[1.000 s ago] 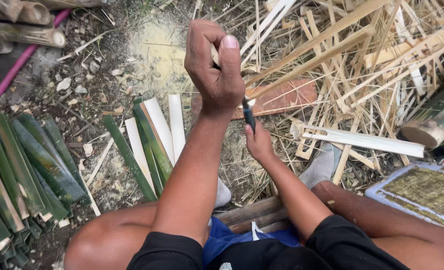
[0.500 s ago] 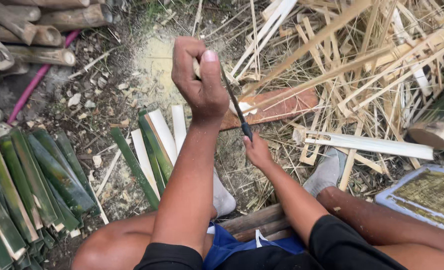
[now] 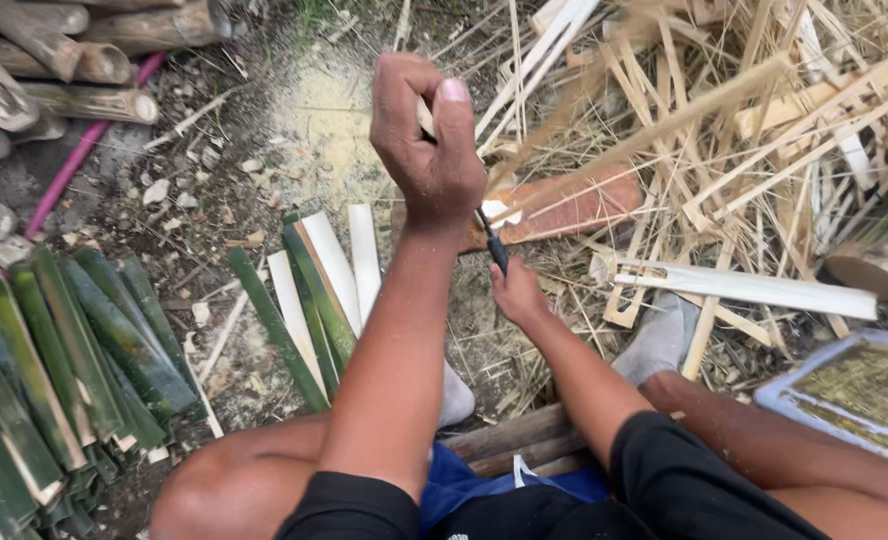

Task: The person sits on the ground and uses a knife to split bamboo stalks into thin strips. They repeatedly position the bamboo on a brick and shave it into smaller pieces, accumulating a pile of bamboo strips.

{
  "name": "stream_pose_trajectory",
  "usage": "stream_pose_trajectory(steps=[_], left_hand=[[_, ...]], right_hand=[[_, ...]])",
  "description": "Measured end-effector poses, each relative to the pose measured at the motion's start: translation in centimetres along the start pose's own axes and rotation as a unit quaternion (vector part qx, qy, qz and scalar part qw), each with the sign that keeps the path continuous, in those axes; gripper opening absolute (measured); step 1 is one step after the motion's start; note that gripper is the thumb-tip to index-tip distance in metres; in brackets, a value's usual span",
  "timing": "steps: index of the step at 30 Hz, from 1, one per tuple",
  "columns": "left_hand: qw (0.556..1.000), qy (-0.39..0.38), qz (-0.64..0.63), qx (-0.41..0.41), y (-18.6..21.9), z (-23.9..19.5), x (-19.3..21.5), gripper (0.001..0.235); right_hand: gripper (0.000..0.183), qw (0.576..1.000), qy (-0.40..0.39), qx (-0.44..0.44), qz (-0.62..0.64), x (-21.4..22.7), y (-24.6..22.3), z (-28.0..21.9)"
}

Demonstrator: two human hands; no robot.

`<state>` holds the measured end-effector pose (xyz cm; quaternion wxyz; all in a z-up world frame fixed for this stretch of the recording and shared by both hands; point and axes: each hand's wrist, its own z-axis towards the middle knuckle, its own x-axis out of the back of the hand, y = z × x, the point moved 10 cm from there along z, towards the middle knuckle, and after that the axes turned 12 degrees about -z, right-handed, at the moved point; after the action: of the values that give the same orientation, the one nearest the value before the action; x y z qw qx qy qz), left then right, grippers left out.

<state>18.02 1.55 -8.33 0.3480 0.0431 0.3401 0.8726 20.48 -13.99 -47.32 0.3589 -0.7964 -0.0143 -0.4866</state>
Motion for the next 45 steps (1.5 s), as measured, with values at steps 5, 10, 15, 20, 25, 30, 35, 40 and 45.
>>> stream_pose_trajectory(steps=[5,10,15,20,25,30,35,40,45], left_hand=[[1.000,-0.012,-0.004,0.000,0.6,-0.2,-1.2,0.017],[1.000,-0.015,0.012,0.006,0.7,0.0,-1.2,0.018],[1.000,-0.012,0.021,-0.003,0.1,-0.2,-0.7,0.017],[1.000,-0.001,0.002,-0.003,-0.7,0.4,0.1,0.021],[1.000,-0.003,0.026,-0.004,-0.2,-0.3,0.8,0.019],[1.000,0.004,0.022,0.010,-1.0,-0.7,1.2,0.016],[0.999,0.004,0.024,-0.020,-0.9,-0.2,2.5,0.014],[0.985,0.009,-0.091,0.147,-2.3,1.2,6.9,0.019],[0.990,0.086,-0.027,0.111,-0.2,-0.8,12.8,0.023]], right_hand=[[0.039,0.987,0.091,0.072,0.113,5.9,-2.7,-1.6],[0.048,0.823,0.245,0.269,0.436,16.2,-6.7,-3.6],[0.043,0.952,0.127,0.140,0.241,6.4,-3.8,-1.0],[0.037,0.997,0.013,0.005,0.078,0.9,0.6,-0.3],[0.034,0.898,0.177,0.162,0.370,8.3,-1.3,-0.6],[0.039,0.959,0.185,0.102,0.187,4.1,0.2,-0.3],[0.043,0.998,-0.017,-0.041,0.034,-5.1,5.1,0.5],[0.042,0.998,-0.023,-0.061,0.018,-3.0,5.8,-2.3],[0.040,0.999,-0.017,-0.036,0.013,-1.1,1.8,-5.9]])
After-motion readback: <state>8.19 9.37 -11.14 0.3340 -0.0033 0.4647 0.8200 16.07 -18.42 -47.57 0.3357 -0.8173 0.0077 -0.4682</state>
